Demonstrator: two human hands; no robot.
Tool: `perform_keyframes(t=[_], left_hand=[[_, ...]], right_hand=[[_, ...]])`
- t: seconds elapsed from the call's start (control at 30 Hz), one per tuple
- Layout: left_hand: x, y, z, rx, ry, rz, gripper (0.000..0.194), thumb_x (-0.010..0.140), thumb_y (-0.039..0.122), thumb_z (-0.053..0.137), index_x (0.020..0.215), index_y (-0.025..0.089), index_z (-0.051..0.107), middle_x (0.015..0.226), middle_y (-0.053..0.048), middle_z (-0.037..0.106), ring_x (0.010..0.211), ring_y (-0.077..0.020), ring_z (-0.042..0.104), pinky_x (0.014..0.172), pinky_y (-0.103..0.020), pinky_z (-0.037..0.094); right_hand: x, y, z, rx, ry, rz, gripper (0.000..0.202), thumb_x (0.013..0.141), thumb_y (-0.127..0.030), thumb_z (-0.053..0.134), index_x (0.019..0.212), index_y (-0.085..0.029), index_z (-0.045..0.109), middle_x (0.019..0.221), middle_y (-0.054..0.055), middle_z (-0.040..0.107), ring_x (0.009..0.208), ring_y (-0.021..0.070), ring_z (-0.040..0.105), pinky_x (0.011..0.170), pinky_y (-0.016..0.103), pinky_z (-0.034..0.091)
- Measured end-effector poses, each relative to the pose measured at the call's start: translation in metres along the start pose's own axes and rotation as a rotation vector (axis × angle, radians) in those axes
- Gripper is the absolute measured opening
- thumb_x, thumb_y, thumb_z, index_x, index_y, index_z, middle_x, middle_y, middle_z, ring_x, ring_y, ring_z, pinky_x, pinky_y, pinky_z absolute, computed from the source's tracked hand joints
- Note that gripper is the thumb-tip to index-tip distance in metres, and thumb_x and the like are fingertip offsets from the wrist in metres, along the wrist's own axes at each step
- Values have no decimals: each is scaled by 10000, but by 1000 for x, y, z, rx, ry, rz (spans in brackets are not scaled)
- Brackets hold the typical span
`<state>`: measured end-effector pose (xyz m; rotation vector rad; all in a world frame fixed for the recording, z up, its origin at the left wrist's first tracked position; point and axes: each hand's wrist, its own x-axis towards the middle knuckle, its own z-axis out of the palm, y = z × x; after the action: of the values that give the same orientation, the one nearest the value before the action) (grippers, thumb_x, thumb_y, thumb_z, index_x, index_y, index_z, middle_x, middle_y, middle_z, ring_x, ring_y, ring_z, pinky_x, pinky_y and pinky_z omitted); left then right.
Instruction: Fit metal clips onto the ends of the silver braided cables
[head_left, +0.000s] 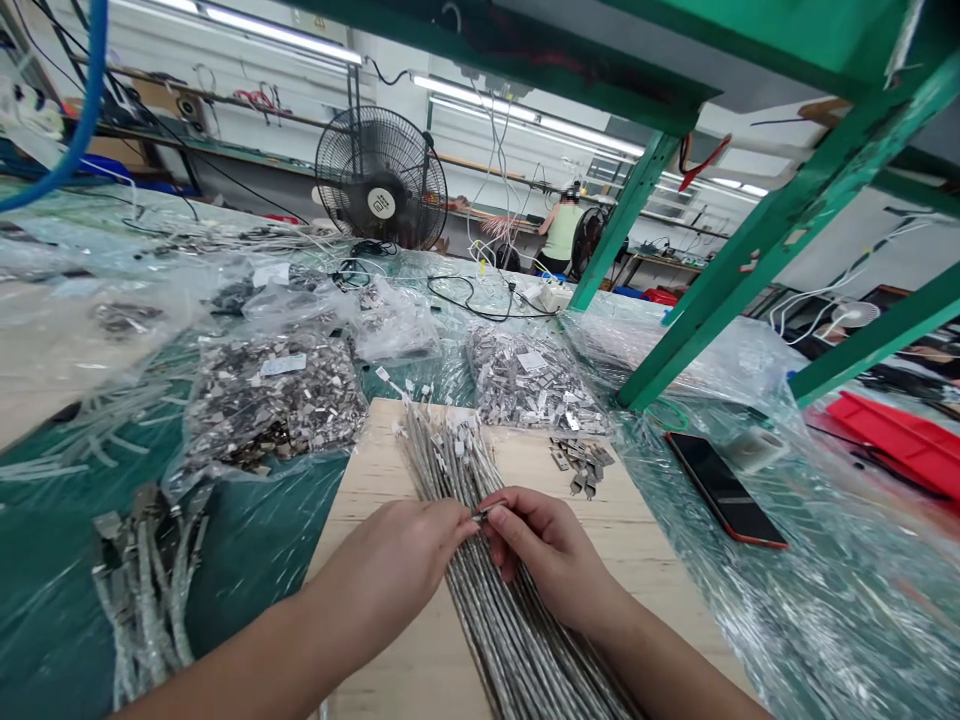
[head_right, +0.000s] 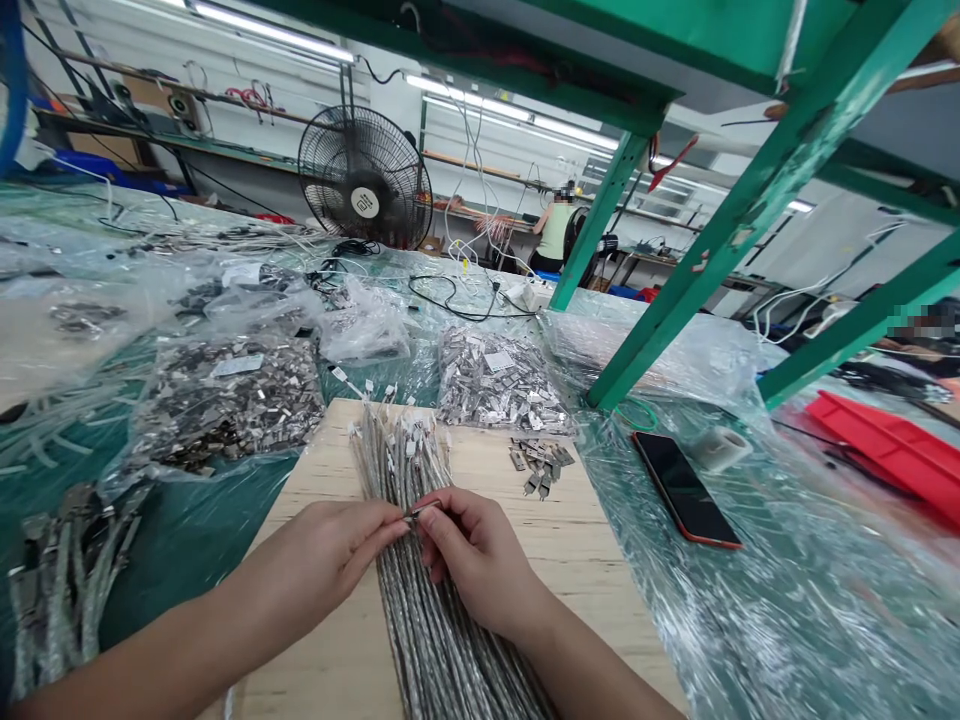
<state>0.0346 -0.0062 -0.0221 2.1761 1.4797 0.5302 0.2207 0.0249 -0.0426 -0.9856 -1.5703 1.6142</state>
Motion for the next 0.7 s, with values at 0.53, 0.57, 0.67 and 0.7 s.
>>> perform_keyframes(t=[0.53, 0.57, 0.67, 0.7], left_hand=[[-3, 3, 0, -13, 22, -27, 268, 976, 331, 347, 988, 234, 597, 814, -37, 679, 743, -213, 644, 612, -273, 417], [-3, 2, 0, -5, 14, -29, 275, 978, 327, 340, 974, 230, 597, 814, -40, 678, 752, -215, 646, 618, -274, 421], [-2, 2, -1, 17, -5, -19, 285, 985, 314, 325, 981, 226, 596, 822, -42, 681, 762, -211, 651, 620, -270, 426], [-2, 2, -1, 28, -9, -9, 288, 988, 309, 321, 982, 222, 595, 818, -41, 680, 758, -208, 651, 617, -269, 426]], right_hand=[[1, -1, 3, 90, 58, 1, 278, 884, -431, 586, 851, -155, 587, 549, -41, 510, 454, 94, 452, 460, 211, 390], [2, -1, 3, 97, 53, 11, 275, 873, -425, 602, 851, -151, 596, 550, -38, 517, 459, 96, 455, 463, 214, 395], [2, -4, 3, 93, 57, 28, 263, 844, -406, 640, 833, -144, 610, 528, -38, 521, 450, 95, 453, 461, 213, 390], [2, -4, 3, 85, 62, 31, 259, 841, -400, 644, 825, -143, 609, 519, -39, 519, 443, 93, 449, 459, 211, 382]])
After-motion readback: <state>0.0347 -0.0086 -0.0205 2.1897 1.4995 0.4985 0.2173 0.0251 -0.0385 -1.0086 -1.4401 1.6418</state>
